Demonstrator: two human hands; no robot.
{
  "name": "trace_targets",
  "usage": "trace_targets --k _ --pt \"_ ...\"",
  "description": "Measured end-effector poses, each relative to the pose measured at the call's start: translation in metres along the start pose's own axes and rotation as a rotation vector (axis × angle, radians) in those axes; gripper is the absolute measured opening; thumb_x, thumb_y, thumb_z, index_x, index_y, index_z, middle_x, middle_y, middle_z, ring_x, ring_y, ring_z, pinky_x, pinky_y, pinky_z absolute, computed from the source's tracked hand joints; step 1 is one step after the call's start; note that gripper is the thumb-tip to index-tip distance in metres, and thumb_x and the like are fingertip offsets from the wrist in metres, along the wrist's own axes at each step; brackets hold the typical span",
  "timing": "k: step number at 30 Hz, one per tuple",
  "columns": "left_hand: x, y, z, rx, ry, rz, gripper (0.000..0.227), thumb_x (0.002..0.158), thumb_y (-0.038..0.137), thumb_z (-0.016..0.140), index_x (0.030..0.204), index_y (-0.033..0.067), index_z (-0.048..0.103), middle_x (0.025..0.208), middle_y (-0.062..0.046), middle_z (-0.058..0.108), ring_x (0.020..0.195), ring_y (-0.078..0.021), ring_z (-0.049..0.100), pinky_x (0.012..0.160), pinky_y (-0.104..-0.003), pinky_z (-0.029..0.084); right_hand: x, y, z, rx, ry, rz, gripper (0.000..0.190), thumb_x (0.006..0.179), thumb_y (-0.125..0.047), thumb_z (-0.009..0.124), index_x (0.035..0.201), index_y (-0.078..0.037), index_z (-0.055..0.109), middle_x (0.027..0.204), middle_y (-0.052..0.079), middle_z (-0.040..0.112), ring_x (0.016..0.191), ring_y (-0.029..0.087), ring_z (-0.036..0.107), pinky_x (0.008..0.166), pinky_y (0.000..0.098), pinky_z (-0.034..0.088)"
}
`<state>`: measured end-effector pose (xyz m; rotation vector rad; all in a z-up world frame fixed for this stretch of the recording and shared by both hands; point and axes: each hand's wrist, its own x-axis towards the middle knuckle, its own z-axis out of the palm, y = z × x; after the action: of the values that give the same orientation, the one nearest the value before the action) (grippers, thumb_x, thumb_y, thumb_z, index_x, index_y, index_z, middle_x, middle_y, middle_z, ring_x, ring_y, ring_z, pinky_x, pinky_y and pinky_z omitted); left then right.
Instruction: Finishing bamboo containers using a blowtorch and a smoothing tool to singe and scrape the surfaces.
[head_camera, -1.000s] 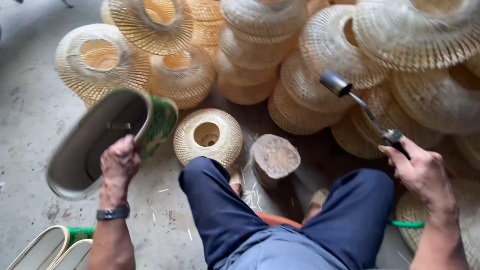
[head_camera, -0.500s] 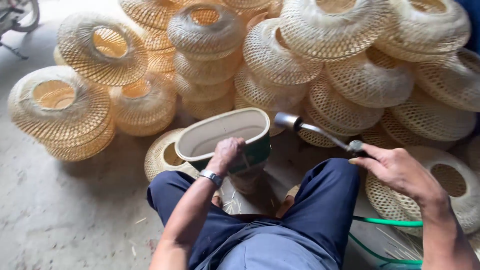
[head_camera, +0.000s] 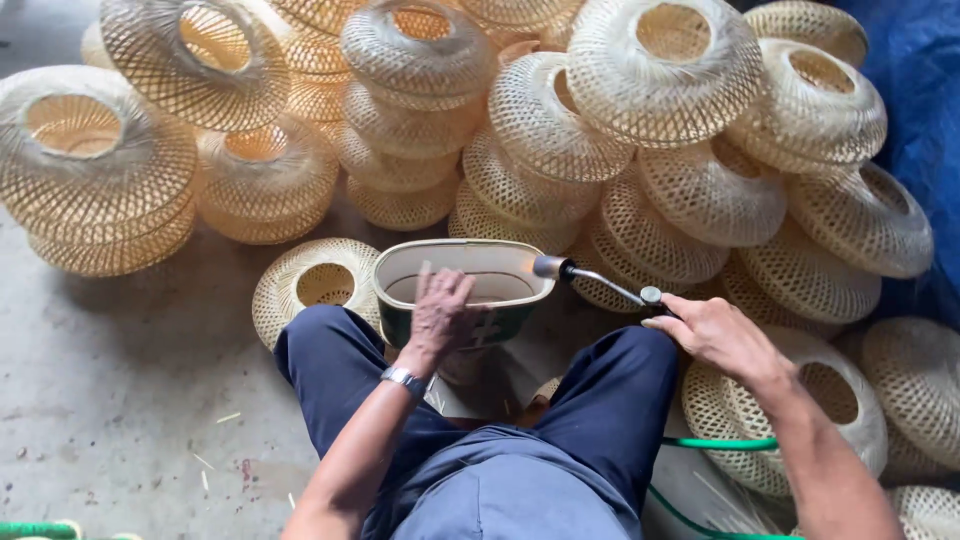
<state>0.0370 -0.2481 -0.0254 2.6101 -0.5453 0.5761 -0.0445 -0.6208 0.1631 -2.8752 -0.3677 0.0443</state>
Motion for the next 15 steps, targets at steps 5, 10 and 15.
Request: trace_targets --k 5,10,15 --pt "-0.036 -0.058 0.024 0.081 0.435 -0.296 0.069 0.088 0.041 0.074 0.143 0.0057 0.052 0.143 -0.023 0.054 0.137 -0.0423 0.046 0.117 -0.058 0.027 0.028 -0.042 0.007 -0.087 -0.041 0.128 0.035 0.094 -0.041 0.061 0.121 -0.019 0.068 0.085 0.022 0.073 0.084 0.044 0.069 0.073 0.0531 0.053" --pt "-0.049 -0.076 0.043 -0.304 0.465 -0.591 0.082 0.095 0.037 0.070 0.152 -0.0084 0.034 0.148 -0.035 0.045 0.136 -0.0492 0.045 0.114 -0.048 0.039 0.070 -0.079 0.034 -0.053 -0.010 -0.112 0.034 0.095 -0.037 0.058 0.123 -0.019 0.064 0.088 0.022 0.073 0.086 0.044 0.070 0.075 0.0546 0.053" --pt "-0.046 -0.072 0.037 -0.400 0.430 -0.612 0.083 0.095 0.035 0.069 0.153 -0.0091 0.031 0.147 -0.037 0.044 0.133 -0.0501 0.048 0.109 -0.048 0.042 0.081 -0.092 0.028 -0.064 -0.028 -0.171 0.031 0.096 -0.037 0.058 0.119 -0.017 0.065 0.094 0.020 0.075 0.089 0.043 0.070 0.078 0.0536 0.055"
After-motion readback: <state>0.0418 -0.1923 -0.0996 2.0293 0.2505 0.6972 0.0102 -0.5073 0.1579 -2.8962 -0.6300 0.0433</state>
